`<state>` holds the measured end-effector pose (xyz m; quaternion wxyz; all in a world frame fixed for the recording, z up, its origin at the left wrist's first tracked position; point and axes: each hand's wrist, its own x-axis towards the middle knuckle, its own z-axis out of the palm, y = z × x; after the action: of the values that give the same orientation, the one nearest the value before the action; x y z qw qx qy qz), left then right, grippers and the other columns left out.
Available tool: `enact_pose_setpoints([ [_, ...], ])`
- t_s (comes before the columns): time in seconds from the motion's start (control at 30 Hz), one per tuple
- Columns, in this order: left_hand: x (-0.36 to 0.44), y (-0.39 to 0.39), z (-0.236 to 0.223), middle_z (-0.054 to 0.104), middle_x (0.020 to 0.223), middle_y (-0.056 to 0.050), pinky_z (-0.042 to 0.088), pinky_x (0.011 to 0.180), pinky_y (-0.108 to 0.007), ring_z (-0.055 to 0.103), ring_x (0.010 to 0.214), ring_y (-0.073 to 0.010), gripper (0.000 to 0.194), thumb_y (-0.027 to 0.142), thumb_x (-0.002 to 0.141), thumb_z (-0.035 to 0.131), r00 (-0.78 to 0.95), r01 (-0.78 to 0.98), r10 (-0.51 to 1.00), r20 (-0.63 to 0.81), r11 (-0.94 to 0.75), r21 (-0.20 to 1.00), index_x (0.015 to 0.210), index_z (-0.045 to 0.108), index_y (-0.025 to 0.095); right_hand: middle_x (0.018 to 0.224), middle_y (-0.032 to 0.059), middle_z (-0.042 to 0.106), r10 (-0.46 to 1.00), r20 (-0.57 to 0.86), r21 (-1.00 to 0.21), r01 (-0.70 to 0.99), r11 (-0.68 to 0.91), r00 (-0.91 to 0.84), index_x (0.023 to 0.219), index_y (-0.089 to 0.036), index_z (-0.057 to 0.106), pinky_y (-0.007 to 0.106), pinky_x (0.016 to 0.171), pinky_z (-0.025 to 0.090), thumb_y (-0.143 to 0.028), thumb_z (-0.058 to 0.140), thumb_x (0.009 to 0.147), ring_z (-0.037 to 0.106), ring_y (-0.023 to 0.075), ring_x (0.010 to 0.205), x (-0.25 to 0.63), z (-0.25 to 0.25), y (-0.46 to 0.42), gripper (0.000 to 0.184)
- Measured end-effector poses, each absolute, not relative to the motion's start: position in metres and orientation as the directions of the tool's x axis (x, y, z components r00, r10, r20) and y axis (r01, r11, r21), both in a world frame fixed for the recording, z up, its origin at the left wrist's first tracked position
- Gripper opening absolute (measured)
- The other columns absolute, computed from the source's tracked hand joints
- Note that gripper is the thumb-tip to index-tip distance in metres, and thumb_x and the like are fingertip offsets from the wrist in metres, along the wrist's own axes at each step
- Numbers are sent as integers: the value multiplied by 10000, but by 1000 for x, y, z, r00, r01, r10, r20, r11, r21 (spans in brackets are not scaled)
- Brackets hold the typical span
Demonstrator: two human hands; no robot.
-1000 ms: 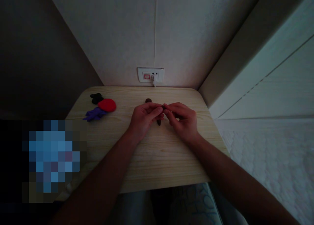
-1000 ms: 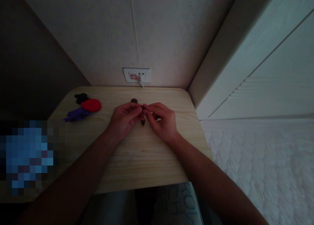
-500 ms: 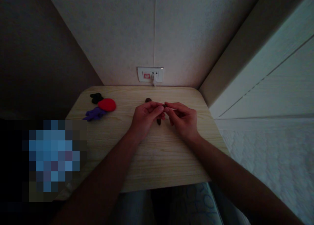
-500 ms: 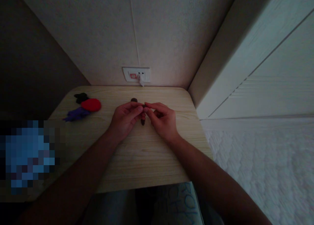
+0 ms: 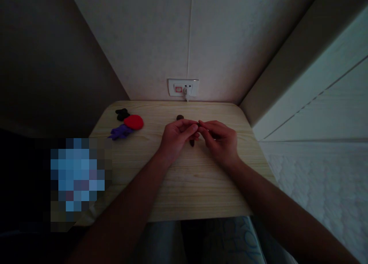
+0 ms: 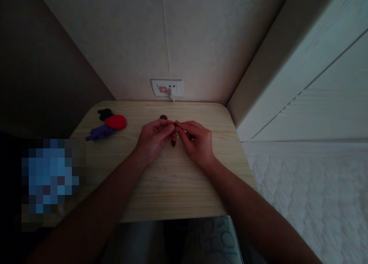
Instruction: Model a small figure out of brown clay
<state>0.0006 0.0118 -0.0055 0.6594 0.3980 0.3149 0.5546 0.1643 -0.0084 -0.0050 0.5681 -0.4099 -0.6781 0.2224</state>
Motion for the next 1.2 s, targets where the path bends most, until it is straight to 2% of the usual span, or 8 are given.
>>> enact_pose_setpoints([
  [0.13,1,12,-7,805,791,-49,599,656,-290,706,637,-133,386,389,678,995,183,-462,982,39,51,885,910,801,150,975,73,811,846,533,-814,260,520,-23,1083,-288,881,287,530,509,-384,779,960,663,157,684,164,-4,-9,187],
  [0.3,2,12,-6,808,820,-52,611,687,-326,714,654,-149,414,422,671,990,194,-461,981,24,70,885,921,793,158,923,63,801,897,439,-885,199,421,53,1086,-271,873,283,481,438,-429,793,941,572,127,574,163,-5,-8,228],
  [0.5,2,11,-4,810,828,-45,609,677,-313,719,656,-144,366,386,703,973,197,-446,978,64,31,894,949,815,166,862,51,781,898,432,-886,223,406,82,1036,-242,864,268,457,389,-450,812,915,540,111,547,165,-3,-9,247],
  [0.7,2,11,-4,815,844,-52,611,668,-319,711,635,-143,358,383,709,963,185,-420,980,77,8,908,944,808,160,925,58,791,923,380,-916,166,365,66,1065,-211,844,255,423,346,-479,841,883,493,73,497,165,-2,-9,324],
  [0.93,2,11,-2,784,772,-29,601,639,-307,707,624,-148,332,381,725,942,180,-399,979,93,-13,917,932,788,172,733,12,727,952,298,-951,107,289,77,994,-202,817,240,392,334,-523,866,844,488,78,449,164,1,-8,358],
  [1.07,2,11,-4,785,768,-28,587,607,-305,693,594,-147,309,380,722,930,169,-384,980,105,-32,923,902,784,175,900,36,779,963,265,-964,34,264,46,982,-212,779,228,387,380,-504,929,771,549,79,479,162,0,-7,390],
  [1.2,2,11,-5,788,768,-35,583,602,-310,679,576,-144,306,382,720,926,162,-366,983,87,-22,930,893,787,171,978,49,783,955,294,-954,78,291,30,1087,-215,790,230,404,405,-477,888,828,550,73,501,163,-3,-7,380],
])
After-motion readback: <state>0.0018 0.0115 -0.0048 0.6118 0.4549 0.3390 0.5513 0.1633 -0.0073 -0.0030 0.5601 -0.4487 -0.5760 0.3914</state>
